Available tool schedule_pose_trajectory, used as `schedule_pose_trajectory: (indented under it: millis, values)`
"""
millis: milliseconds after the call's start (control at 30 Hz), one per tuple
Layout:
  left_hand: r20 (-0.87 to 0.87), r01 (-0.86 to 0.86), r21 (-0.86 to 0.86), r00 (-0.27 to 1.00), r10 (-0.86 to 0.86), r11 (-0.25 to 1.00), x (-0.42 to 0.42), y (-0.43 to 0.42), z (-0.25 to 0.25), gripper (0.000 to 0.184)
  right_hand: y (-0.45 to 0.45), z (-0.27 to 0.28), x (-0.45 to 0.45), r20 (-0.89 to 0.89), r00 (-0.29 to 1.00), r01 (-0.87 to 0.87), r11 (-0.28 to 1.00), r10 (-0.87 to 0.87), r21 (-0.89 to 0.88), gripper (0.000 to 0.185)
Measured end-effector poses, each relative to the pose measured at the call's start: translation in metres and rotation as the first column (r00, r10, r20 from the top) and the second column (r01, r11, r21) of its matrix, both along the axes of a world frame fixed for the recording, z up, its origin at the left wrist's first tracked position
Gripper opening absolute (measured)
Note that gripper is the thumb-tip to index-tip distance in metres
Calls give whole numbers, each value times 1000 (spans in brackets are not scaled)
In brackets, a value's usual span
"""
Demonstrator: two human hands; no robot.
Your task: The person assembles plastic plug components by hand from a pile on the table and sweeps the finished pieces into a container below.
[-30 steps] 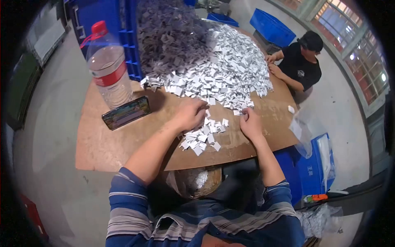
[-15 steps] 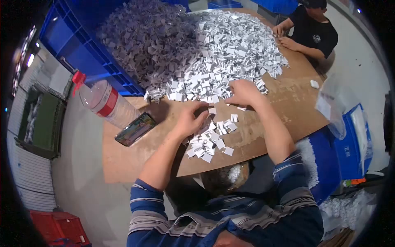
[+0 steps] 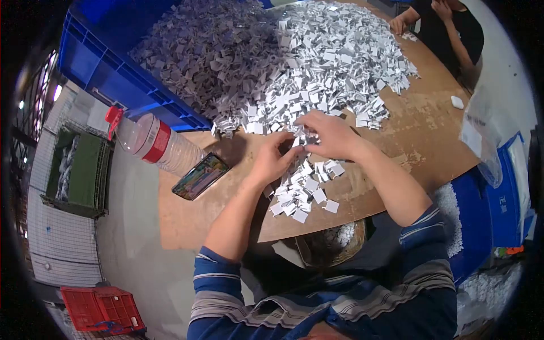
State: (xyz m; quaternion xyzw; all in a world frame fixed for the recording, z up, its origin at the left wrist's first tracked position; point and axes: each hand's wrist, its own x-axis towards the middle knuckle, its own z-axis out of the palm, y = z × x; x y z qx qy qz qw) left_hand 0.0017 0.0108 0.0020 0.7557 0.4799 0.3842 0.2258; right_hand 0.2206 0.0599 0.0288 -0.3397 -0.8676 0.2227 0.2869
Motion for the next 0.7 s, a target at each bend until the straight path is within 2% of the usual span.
schedule_pose_trajectory:
  millis: [67, 233, 400, 567, 633, 667, 700]
  values:
    - [4, -21, -69, 1000, 22, 997, -2, -2, 2, 23, 3, -7, -4, -42, 997, -61, 982, 69, 179, 34]
    - [21, -60, -206, 998, 65, 977, 3, -4, 13, 17, 5, -3, 2, -35, 999, -31, 999, 32, 34, 35]
    - [16, -52, -226, 998, 57, 973, 3, -3, 12, 18, 6, -1, 0, 100, 994, -39, 999, 38, 15, 39]
    - [-12, -117, -277, 993, 118, 954, 9, -11, 32, 20, 10, -3, -1, 69, 996, 56, 995, -62, 85, 39]
    - [59, -231, -110, 969, 239, 967, 7, -9, 21, 24, 10, 2, 1, 101, 988, 111, 989, -120, 95, 41]
    - [59, -237, -137, 967, 247, 962, 4, -9, 21, 24, 10, -3, 3, 111, 988, 104, 992, -111, 70, 41]
    - [51, -311, 72, 950, 308, 948, -1, -11, 24, 27, 8, -8, 6, 19, 994, 109, 992, -110, 65, 43]
